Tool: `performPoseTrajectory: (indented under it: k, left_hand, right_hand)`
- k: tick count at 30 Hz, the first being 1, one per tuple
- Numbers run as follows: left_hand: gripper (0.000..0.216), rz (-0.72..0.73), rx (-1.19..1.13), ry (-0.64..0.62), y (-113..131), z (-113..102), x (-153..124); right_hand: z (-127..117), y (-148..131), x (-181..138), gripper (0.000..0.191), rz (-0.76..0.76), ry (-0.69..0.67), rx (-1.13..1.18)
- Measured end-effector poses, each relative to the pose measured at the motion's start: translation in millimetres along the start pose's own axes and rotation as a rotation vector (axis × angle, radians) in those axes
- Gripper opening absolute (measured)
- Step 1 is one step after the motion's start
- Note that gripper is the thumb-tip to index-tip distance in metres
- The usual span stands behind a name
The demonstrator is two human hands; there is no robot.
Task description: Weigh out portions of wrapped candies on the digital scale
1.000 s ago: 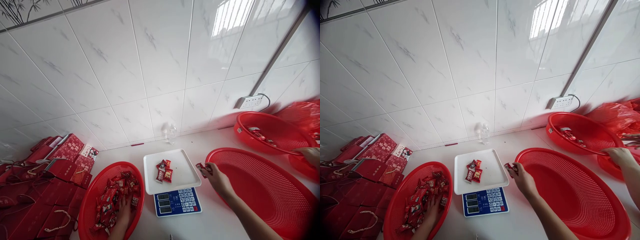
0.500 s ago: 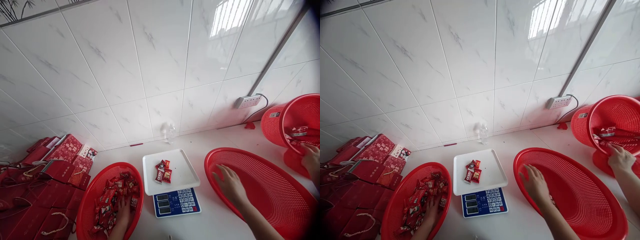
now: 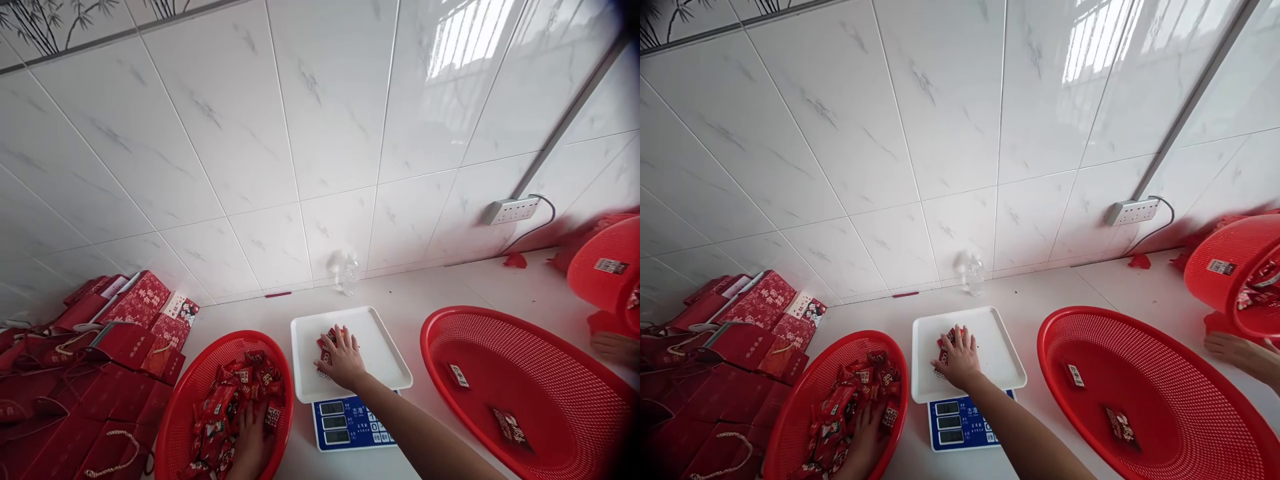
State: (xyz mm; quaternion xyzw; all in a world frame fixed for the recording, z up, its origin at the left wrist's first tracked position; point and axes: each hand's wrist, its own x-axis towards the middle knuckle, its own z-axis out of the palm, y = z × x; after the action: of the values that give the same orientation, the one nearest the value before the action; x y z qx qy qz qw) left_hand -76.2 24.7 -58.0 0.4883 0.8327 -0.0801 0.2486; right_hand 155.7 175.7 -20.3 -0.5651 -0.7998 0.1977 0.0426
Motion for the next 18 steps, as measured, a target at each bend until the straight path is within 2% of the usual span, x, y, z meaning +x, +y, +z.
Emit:
performPoseTrajectory:
  k: [4,9,18]
  left_hand:
    - [0.067,-0.005,-0.001,-0.007,3.6,-5.0,-3.9]
    - [0.068,-0.007,-0.004,-0.02,5.7,-7.8,-4.2]
    - [0.069,-0.009,-0.014,0.001,1.0,-1.0,-0.5]
  right_hand:
    - [7.8,0.7,4.1,0.069,-0.109,0.047,-0.044]
    - [4.4,8.6,1.5,0.038,-0.233,0.161,-0.08]
    - [0.8,18.2,9.8,0.021,-0.144,0.179,0.001]
